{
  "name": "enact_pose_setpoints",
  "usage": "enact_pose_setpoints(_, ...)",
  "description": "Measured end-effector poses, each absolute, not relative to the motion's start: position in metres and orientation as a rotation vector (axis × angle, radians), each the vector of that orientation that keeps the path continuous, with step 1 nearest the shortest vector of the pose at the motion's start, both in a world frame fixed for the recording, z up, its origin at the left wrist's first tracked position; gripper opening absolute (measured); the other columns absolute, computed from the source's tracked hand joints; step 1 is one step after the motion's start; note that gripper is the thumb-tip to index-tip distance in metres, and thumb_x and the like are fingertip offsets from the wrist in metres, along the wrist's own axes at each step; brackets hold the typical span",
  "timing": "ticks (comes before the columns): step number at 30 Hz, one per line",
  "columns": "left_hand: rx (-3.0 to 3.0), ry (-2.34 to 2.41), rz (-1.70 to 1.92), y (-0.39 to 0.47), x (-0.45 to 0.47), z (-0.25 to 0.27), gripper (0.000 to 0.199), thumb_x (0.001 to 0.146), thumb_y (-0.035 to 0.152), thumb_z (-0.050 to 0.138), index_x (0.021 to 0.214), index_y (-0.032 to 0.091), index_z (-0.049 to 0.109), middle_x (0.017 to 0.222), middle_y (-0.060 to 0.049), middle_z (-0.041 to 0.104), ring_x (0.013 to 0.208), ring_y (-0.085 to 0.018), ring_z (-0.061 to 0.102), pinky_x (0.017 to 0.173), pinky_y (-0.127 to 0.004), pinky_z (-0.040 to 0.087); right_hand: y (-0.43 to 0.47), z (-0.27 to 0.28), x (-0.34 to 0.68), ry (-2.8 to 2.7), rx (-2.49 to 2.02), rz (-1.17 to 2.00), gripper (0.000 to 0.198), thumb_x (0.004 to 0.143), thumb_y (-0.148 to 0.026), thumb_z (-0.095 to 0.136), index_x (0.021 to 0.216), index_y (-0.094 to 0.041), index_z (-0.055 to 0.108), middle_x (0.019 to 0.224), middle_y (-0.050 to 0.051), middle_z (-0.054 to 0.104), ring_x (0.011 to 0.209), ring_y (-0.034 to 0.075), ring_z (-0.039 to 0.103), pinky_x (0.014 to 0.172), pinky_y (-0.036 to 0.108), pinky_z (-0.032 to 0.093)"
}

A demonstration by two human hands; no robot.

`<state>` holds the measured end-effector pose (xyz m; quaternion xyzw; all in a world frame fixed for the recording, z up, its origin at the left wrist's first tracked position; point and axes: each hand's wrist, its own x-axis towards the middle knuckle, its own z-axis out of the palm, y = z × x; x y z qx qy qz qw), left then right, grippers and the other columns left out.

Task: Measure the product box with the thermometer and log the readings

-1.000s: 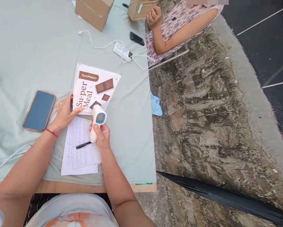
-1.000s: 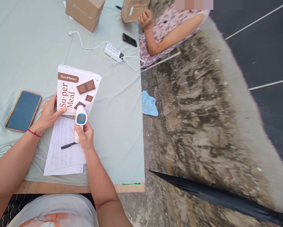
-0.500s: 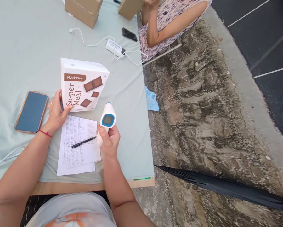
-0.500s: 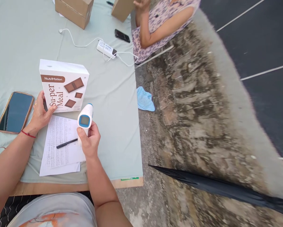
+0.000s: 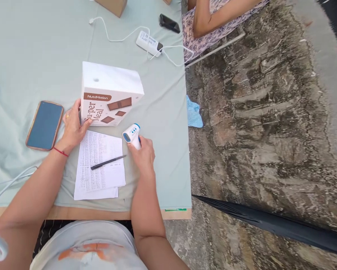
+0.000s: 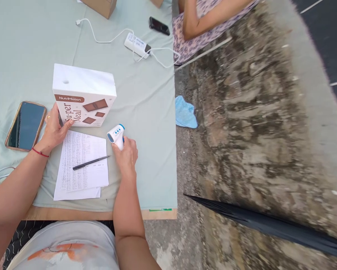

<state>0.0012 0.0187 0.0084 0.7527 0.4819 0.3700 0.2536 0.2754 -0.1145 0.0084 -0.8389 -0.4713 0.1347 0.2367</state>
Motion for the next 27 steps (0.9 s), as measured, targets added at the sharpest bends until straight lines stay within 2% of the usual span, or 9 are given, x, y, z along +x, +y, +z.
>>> enact_pose_setpoints(3, 2.001, 1.397, 1.047, 0.017, 0.004, 0.009, 0.066, 0.096, 0.071, 0.063, 0.139, 0.022, 0.054, 0.134, -0.016, 0.067, 0.126, -0.037, 0.062, 0.112, -0.057, 0.045, -0.119, 0.012, 0.273, -1.379, -2.134, 0.334, 0.045, 0.084, -0.046, 0.073, 0.123, -0.025, 0.073, 0.122, 0.012, 0.069, 0.114, 0.03, 0.063, 0.1, 0.049, 0.051)
enact_pose_setpoints(7, 1.864, 1.606, 1.115, 0.004, 0.008, 0.02, 0.031, 0.091, 0.051, 0.073, 0.095, 0.024, 0.059, 0.097, -0.006, 0.07, 0.09, -0.025, 0.066, 0.086, -0.044, 0.056, -0.127, 0.023, 0.263, -1.631, -1.706, 0.804, 0.013, 0.08, -0.039, 0.081, 0.087, -0.029, 0.081, 0.084, 0.002, 0.069, 0.08, 0.022, 0.062, 0.082, 0.041, 0.05)
enact_pose_setpoints(9, 1.863, 1.599, 1.097, -0.005, 0.011, 0.026, 0.033, 0.094, 0.046, 0.069, 0.077, 0.024, 0.051, 0.077, -0.001, 0.063, 0.072, -0.02, 0.059, 0.076, -0.04, 0.054, -0.128, 0.027, 0.257, -1.693, -1.618, 0.919, 0.005, 0.077, -0.032, 0.083, 0.081, -0.03, 0.082, 0.075, 0.0, 0.067, 0.073, 0.019, 0.058, 0.075, 0.038, 0.046)
enact_pose_setpoints(11, 1.926, 1.545, 1.043, -0.013, 0.015, 0.028, 0.04, 0.096, 0.044, 0.067, 0.068, 0.024, 0.045, 0.066, 0.001, 0.059, 0.064, -0.017, 0.054, 0.072, -0.038, 0.051, -0.127, 0.031, 0.254, -1.703, -1.6, 0.942, 0.005, 0.077, -0.024, 0.079, 0.076, -0.029, 0.081, 0.069, -0.001, 0.065, 0.068, 0.017, 0.055, 0.07, 0.034, 0.042)
enact_pose_setpoints(14, 2.07, 1.459, 0.876, -0.021, 0.021, 0.028, 0.034, 0.094, 0.037, 0.072, 0.07, 0.022, 0.051, 0.072, 0.0, 0.065, 0.069, -0.02, 0.061, 0.077, -0.041, 0.051, -0.126, 0.038, 0.254, -1.714, -1.581, 1.011, 0.012, 0.075, -0.017, 0.073, 0.066, -0.026, 0.074, 0.059, -0.005, 0.056, 0.059, 0.013, 0.048, 0.062, 0.031, 0.035)
enact_pose_setpoints(17, 2.203, 1.432, 0.667, -0.025, 0.027, 0.03, 0.012, 0.091, 0.026, 0.077, 0.086, 0.021, 0.067, 0.092, -0.006, 0.074, 0.092, -0.029, 0.07, 0.088, -0.046, 0.05, -0.127, 0.041, 0.256, -1.555, -1.555, 1.05, 0.01, 0.073, -0.018, 0.071, 0.066, -0.025, 0.068, 0.056, -0.007, 0.05, 0.054, 0.011, 0.044, 0.056, 0.028, 0.033)
enact_pose_setpoints(21, 2.277, 1.43, 0.45, -0.03, 0.034, 0.035, 0.016, 0.092, 0.026, 0.079, 0.106, 0.02, 0.076, 0.117, -0.014, 0.072, 0.115, -0.039, 0.064, 0.094, -0.053, 0.047, -0.124, 0.035, 0.246, -1.16, -1.401, 0.917, 0.022, 0.074, -0.034, 0.079, 0.07, -0.025, 0.059, 0.063, -0.006, 0.061, 0.056, 0.012, 0.052, 0.057, 0.029, 0.043)
enact_pose_setpoints(24, 2.273, 1.418, 0.4, -0.032, 0.036, 0.035, 0.018, 0.093, 0.027, 0.079, 0.11, 0.02, 0.078, 0.122, -0.015, 0.069, 0.118, -0.04, 0.061, 0.095, -0.055, 0.046, -0.115, 0.027, 0.227, -1.004, -1.283, 0.869, 0.033, 0.077, -0.051, 0.08, 0.078, -0.026, 0.057, 0.068, -0.004, 0.067, 0.058, 0.014, 0.058, 0.06, 0.031, 0.051)
enact_pose_setpoints(27, 2.261, 1.386, 0.421, -0.032, 0.036, 0.034, 0.017, 0.092, 0.027, 0.078, 0.109, 0.022, 0.078, 0.121, -0.014, 0.067, 0.118, -0.038, 0.059, 0.097, -0.054, 0.044, -0.104, 0.021, 0.21, -0.979, -1.346, 0.865, 0.03, 0.082, -0.054, 0.073, 0.087, -0.026, 0.065, 0.075, -0.001, 0.07, 0.067, 0.017, 0.065, 0.068, 0.036, 0.056)
